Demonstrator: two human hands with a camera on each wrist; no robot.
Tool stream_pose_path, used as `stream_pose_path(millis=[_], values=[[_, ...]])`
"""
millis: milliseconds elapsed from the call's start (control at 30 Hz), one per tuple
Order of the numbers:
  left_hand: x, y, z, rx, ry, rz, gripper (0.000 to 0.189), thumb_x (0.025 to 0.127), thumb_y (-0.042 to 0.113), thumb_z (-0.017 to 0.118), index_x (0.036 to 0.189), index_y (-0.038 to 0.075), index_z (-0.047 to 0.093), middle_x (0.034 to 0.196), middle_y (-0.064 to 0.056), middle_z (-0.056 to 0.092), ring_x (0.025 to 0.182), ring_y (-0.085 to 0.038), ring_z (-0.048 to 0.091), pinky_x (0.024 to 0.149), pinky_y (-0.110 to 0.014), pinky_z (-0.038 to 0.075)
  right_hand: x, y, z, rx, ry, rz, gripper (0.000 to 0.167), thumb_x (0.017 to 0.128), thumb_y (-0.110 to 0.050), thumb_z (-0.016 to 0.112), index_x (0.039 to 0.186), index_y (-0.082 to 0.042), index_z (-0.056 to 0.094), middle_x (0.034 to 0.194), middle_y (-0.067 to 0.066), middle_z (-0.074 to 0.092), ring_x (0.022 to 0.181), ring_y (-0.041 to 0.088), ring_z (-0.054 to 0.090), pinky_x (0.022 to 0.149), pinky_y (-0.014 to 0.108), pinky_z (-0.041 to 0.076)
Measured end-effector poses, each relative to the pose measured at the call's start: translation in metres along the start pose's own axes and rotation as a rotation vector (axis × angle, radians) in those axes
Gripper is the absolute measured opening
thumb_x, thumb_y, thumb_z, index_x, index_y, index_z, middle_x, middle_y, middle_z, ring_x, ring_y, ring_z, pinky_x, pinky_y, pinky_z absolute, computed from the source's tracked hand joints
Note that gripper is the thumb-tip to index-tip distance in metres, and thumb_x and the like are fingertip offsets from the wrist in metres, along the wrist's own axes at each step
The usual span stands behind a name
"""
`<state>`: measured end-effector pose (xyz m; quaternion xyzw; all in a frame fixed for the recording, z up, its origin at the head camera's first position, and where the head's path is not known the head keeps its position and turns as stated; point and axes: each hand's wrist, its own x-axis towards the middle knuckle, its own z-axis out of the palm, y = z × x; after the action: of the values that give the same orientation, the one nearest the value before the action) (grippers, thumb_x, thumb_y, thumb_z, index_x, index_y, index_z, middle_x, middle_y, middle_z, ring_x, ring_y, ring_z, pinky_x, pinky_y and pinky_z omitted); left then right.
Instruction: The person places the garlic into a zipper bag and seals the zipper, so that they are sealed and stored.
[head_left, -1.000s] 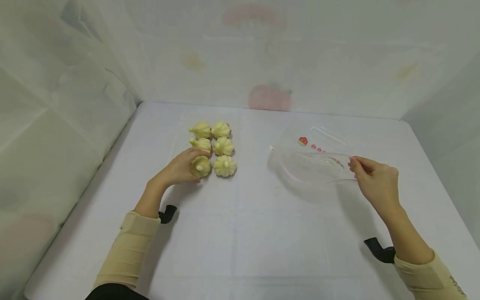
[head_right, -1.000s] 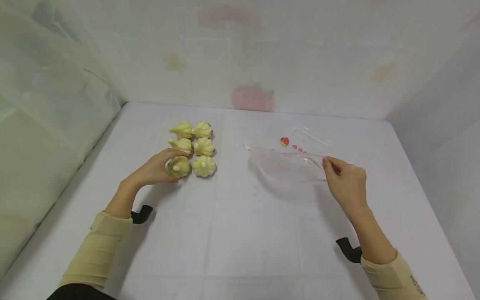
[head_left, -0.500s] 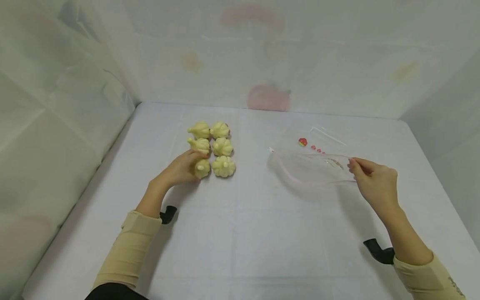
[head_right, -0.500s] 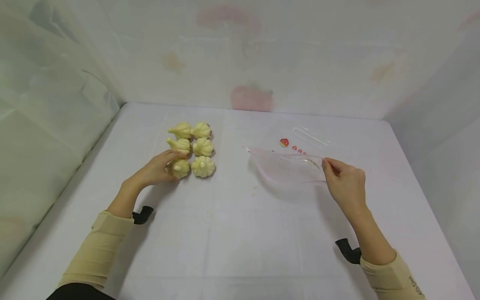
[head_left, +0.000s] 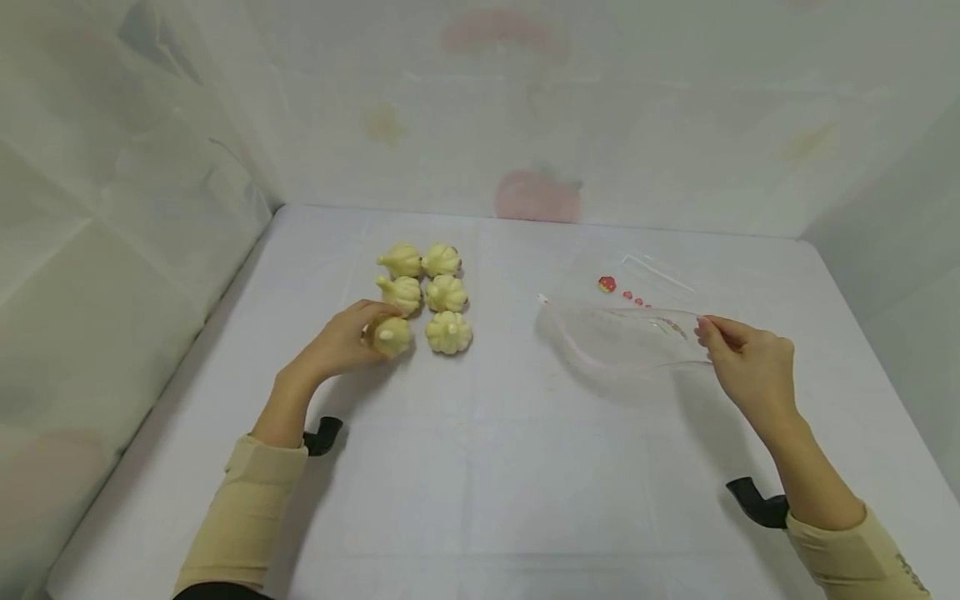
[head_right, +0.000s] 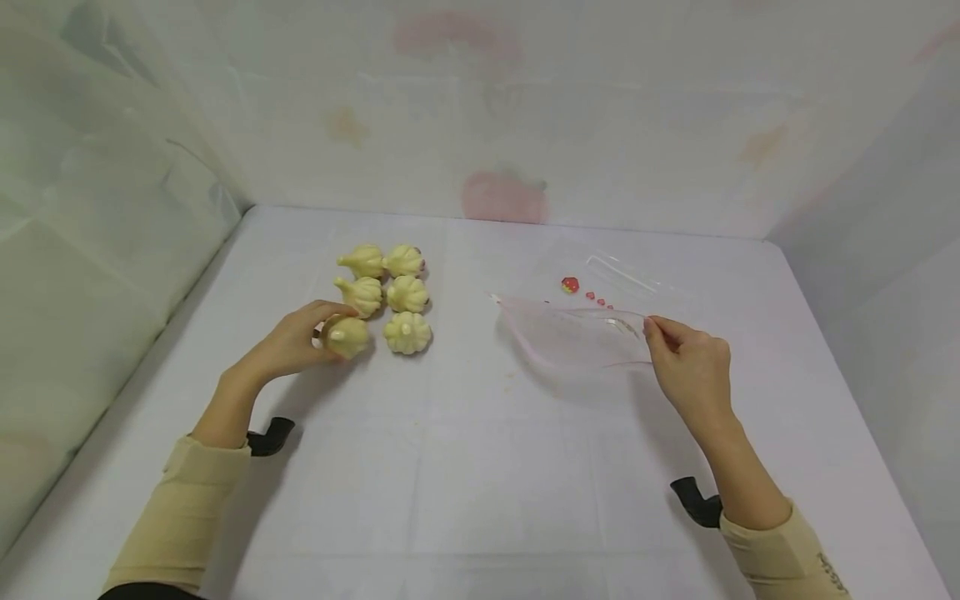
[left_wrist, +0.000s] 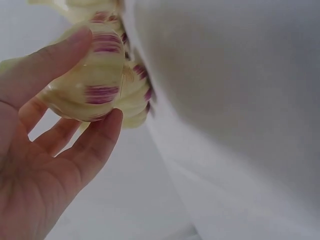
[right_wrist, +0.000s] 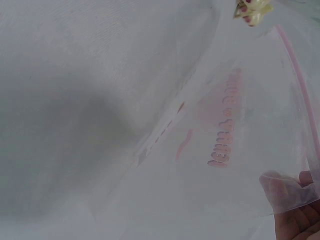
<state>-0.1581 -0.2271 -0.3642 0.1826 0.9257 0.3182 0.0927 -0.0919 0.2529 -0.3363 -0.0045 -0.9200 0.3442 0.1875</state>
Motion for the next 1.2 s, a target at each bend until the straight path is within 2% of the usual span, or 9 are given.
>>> stream_pose_path(millis=[67, 133, 233, 300, 400, 700, 900, 1033, 1200], values=[[-0.003, 0.001, -0.002, -0.004, 0.008, 0.013, 0.064, 0.072, -0.002, 0.078, 0.132, 0.002, 0.054, 0.131, -0.021, 0.052, 0.115, -0.037, 0.048, 0.088, -0.051, 0.042, 0.000, 0.000, 0.000, -0.003, 0.003, -0.005, 0.028, 0.095, -0.010, 0.059, 0.105, 0.015, 0.068, 0.089, 0.029, 0.069, 0.059, -0.024, 0.048, 0.053, 0.001, 0.037], [-0.006, 0.002, -0.004, -0.007, 0.010, 0.024, 0.065, 0.073, -0.003, 0.078, 0.132, 0.002, 0.053, 0.132, -0.020, 0.051, 0.112, -0.035, 0.049, 0.085, -0.048, 0.043, 0.000, 0.001, 0.000, -0.006, 0.002, -0.008, 0.028, 0.095, -0.010, 0.059, 0.105, 0.015, 0.068, 0.088, 0.029, 0.069, 0.060, -0.023, 0.049, 0.053, 0.001, 0.037], [-0.009, 0.004, -0.006, -0.017, 0.006, 0.038, 0.066, 0.074, -0.003, 0.079, 0.133, 0.002, 0.052, 0.134, -0.020, 0.050, 0.110, -0.032, 0.049, 0.086, -0.048, 0.044, 0.000, 0.000, 0.000, -0.002, 0.003, -0.011, 0.028, 0.095, -0.010, 0.060, 0.105, 0.015, 0.068, 0.088, 0.030, 0.068, 0.060, -0.024, 0.049, 0.054, 0.000, 0.037], [-0.011, 0.006, -0.007, -0.023, 0.006, 0.046, 0.066, 0.074, -0.004, 0.079, 0.134, 0.002, 0.051, 0.134, -0.019, 0.050, 0.108, -0.032, 0.049, 0.088, -0.049, 0.044, 0.000, 0.000, 0.000, -0.001, 0.000, -0.007, 0.028, 0.096, -0.010, 0.059, 0.105, 0.015, 0.067, 0.088, 0.030, 0.068, 0.062, -0.030, 0.040, 0.054, 0.000, 0.037], [-0.013, 0.007, -0.007, -0.026, 0.013, 0.060, 0.066, 0.073, -0.004, 0.080, 0.133, 0.001, 0.052, 0.133, -0.019, 0.051, 0.105, -0.031, 0.050, 0.089, -0.050, 0.045, -0.001, -0.001, 0.001, 0.007, -0.003, 0.001, 0.029, 0.096, -0.010, 0.059, 0.106, 0.015, 0.067, 0.089, 0.030, 0.068, 0.062, -0.032, 0.039, 0.054, 0.000, 0.037], [-0.017, 0.014, -0.008, -0.024, 0.026, 0.105, 0.067, 0.072, -0.006, 0.081, 0.132, 0.001, 0.052, 0.131, -0.019, 0.052, 0.102, -0.030, 0.051, 0.088, -0.049, 0.047, -0.001, -0.002, 0.002, -0.008, -0.001, 0.003, 0.029, 0.096, -0.012, 0.059, 0.105, 0.015, 0.068, 0.089, 0.029, 0.069, 0.061, -0.027, 0.044, 0.053, 0.001, 0.037], [-0.015, 0.021, -0.005, -0.025, 0.018, 0.153, 0.068, 0.071, -0.008, 0.081, 0.132, 0.001, 0.053, 0.129, -0.018, 0.053, 0.094, -0.026, 0.052, 0.087, -0.047, 0.048, -0.001, -0.003, 0.002, -0.005, -0.009, 0.018, 0.030, 0.097, -0.012, 0.058, 0.106, 0.015, 0.068, 0.089, 0.029, 0.069, 0.061, -0.027, 0.043, 0.052, 0.002, 0.038], [-0.014, 0.027, -0.003, -0.039, 0.016, 0.186, 0.068, 0.070, -0.008, 0.082, 0.131, 0.001, 0.053, 0.129, -0.017, 0.054, 0.096, -0.026, 0.053, 0.086, -0.046, 0.049, -0.001, -0.002, 0.003, 0.000, -0.013, 0.021, 0.030, 0.097, -0.012, 0.058, 0.106, 0.015, 0.067, 0.090, 0.029, 0.068, 0.062, -0.031, 0.039, 0.053, 0.001, 0.037], [-0.014, 0.035, -0.001, -0.045, 0.018, 0.239, 0.066, 0.070, -0.007, 0.082, 0.130, 0.001, 0.055, 0.128, -0.015, 0.055, 0.099, -0.026, 0.053, 0.084, -0.045, 0.049, -0.001, -0.001, 0.003, -0.004, -0.015, 0.022, 0.030, 0.096, -0.012, 0.059, 0.106, 0.014, 0.068, 0.090, 0.029, 0.069, 0.060, -0.028, 0.044, 0.053, 0.001, 0.038]])
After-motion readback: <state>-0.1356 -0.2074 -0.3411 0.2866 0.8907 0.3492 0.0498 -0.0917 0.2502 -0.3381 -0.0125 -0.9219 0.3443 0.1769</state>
